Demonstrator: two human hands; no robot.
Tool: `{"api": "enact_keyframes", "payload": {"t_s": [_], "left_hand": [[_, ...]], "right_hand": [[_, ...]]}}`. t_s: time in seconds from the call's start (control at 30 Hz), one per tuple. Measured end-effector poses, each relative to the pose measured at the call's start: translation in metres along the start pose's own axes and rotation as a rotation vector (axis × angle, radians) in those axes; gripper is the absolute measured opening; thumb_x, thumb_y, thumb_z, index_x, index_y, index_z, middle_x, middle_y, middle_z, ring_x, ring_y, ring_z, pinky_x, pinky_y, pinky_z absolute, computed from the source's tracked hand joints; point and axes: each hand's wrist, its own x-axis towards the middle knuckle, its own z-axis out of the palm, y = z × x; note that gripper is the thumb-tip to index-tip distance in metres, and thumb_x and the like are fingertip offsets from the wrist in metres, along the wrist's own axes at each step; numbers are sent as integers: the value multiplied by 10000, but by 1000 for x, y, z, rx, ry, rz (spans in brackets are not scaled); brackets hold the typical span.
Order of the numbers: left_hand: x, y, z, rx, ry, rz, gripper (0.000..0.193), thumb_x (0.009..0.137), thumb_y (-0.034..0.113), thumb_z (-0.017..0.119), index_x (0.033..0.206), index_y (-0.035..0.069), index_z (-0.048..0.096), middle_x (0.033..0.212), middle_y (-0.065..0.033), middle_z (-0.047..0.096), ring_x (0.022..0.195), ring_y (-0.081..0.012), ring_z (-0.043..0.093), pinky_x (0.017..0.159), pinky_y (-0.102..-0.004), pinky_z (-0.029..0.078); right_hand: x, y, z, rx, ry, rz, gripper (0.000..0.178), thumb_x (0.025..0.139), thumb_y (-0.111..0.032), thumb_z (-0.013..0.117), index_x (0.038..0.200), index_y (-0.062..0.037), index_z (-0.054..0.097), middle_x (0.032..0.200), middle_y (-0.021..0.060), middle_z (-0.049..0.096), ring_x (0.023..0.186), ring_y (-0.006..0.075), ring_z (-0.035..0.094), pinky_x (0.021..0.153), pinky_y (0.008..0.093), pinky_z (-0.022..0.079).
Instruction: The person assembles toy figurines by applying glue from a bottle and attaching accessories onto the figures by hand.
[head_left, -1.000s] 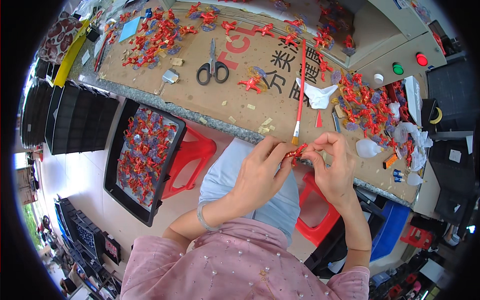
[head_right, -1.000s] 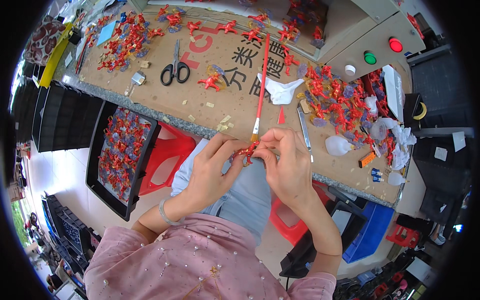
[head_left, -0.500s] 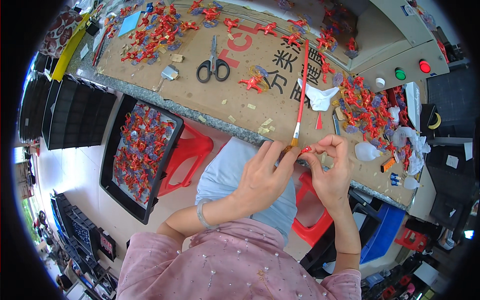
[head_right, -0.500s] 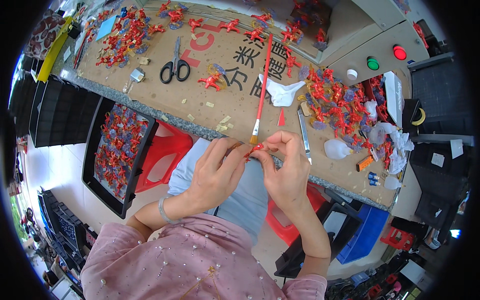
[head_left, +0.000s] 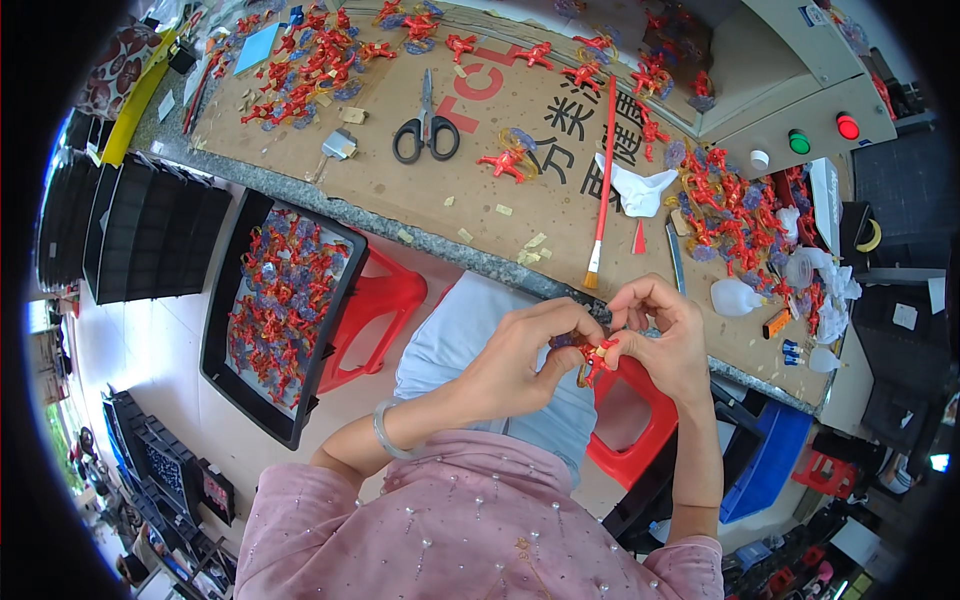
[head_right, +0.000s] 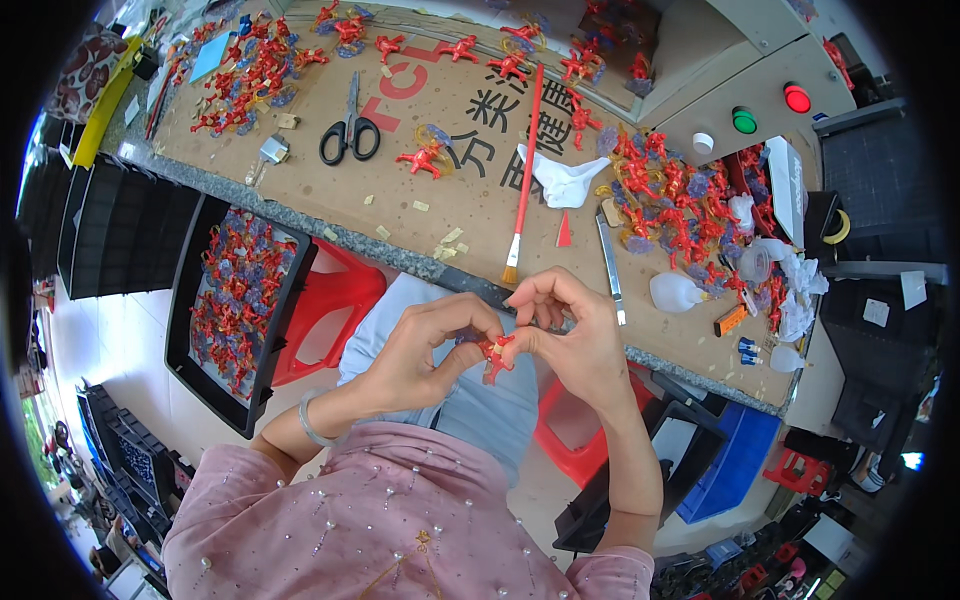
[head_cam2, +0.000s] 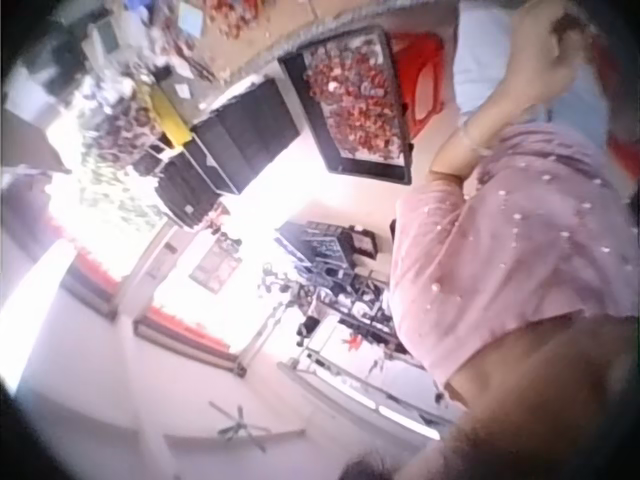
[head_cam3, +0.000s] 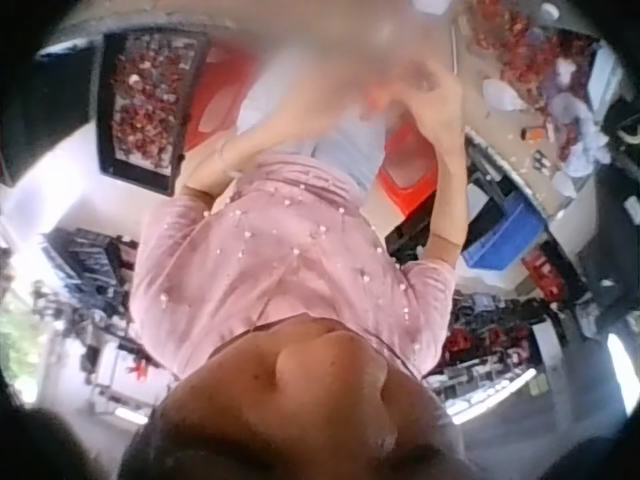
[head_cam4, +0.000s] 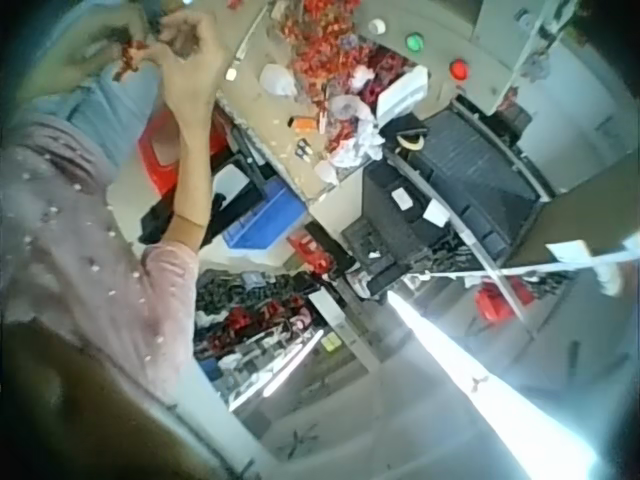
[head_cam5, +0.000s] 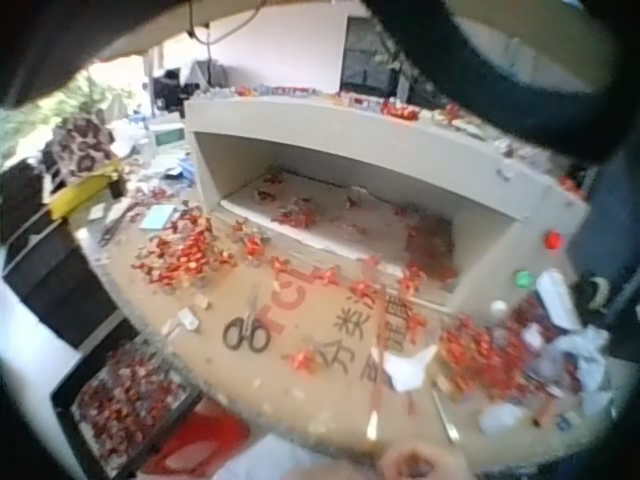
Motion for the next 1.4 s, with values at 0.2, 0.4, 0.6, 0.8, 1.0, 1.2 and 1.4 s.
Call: {"api": "enact_keyframes", "payload": {"t_s": [0.2,0.4,0.6,0.8,1.0,1.2,1.4], "left_hand": [[-8,-20,-2,-552,-126,-191,113,946,78,539,1039,19,515,948,-76,579,759,-157,554,664,-297,457],[-1,-14,-3,-740,38,-270,217,931,110,569,1120,37,493,1037,-111,598,916,-209,623,726,-300,508],[2,-18,0,-646,157,-286,250,909,47,558,1148,9,497,1082,-103,602,952,-191,628,824,-329,536],[3,-19,1,-581,172,-280,253,889,35,570,1131,-9,508,1070,-103,615,913,-187,642,790,-326,553],[3,-10,-3,-633,140,-418,216,870,48,584,1071,-21,544,962,-117,645,773,-233,678,699,-303,548],[1,-15,-6,-819,99,-472,203,875,56,554,1066,-15,556,928,-133,659,786,-259,681,627,-289,521],[-1,-15,-9,-992,82,-543,225,884,72,539,1082,-31,565,900,-146,659,783,-280,678,625,-287,533]], "right_hand": [[0,-3,4,-185,153,32,161,741,-2,724,873,-5,632,726,-20,576,634,53,456,598,214,365],[-16,1,10,33,309,13,98,816,12,669,898,36,621,803,16,616,707,71,545,667,226,431],[-31,11,34,285,338,35,173,817,-1,695,970,47,633,906,65,635,767,108,590,724,238,461],[-26,13,42,-97,413,-194,180,780,0,716,948,32,662,872,91,649,723,121,578,671,242,456],[-22,10,44,-31,463,-145,102,800,-23,698,876,38,672,800,83,647,701,124,556,642,242,432],[-22,9,46,140,454,-18,96,822,-45,683,857,43,668,760,52,619,696,104,511,653,233,402],[-22,8,47,248,412,33,90,841,-43,670,829,46,659,758,34,607,695,79,496,650,221,394]]}}
